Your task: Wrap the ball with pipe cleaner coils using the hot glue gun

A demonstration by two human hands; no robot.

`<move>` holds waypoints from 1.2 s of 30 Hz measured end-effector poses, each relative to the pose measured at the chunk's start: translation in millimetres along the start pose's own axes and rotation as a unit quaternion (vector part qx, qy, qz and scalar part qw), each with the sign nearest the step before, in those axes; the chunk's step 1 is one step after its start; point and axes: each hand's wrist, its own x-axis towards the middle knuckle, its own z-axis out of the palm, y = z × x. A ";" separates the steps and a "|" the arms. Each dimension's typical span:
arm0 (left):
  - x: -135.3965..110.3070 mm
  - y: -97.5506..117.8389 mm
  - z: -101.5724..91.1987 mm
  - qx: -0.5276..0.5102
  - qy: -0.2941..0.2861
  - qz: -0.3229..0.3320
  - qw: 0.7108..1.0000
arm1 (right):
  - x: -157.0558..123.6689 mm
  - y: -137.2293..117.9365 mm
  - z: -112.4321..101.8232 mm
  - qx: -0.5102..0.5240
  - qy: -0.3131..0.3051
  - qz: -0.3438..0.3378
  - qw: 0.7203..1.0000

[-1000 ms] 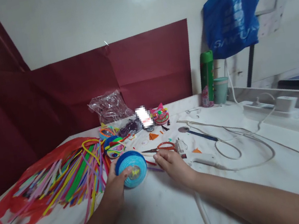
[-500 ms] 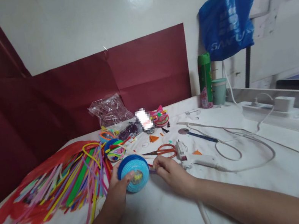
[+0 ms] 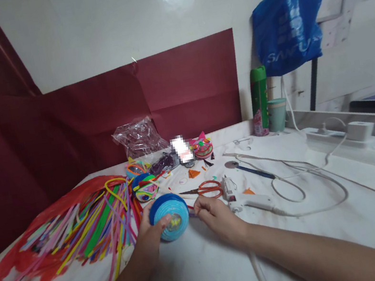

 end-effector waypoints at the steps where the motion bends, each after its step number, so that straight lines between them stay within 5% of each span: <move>1: -0.1 -0.2 -0.1 0.002 -0.002 0.001 1.000 | -0.2 0.2 0.2 0.001 0.001 -0.001 1.000; 24: -1.8 -1.0 1.1 -0.003 0.003 0.007 1.000 | -4.8 3.3 3.0 -0.025 0.008 -0.054 0.998; 28: -6.0 3.8 3.8 0.014 0.018 0.010 1.000 | -8.9 2.7 2.5 -0.105 0.029 -0.138 0.984; 32: -11.7 9.9 7.9 0.037 0.016 0.022 0.999 | -16.0 -0.3 2.4 -0.201 0.000 -0.269 0.942; 36: -14.2 11.2 9.6 0.062 0.016 0.038 0.997 | -19.9 -2.7 3.6 -0.259 -0.019 -0.332 0.907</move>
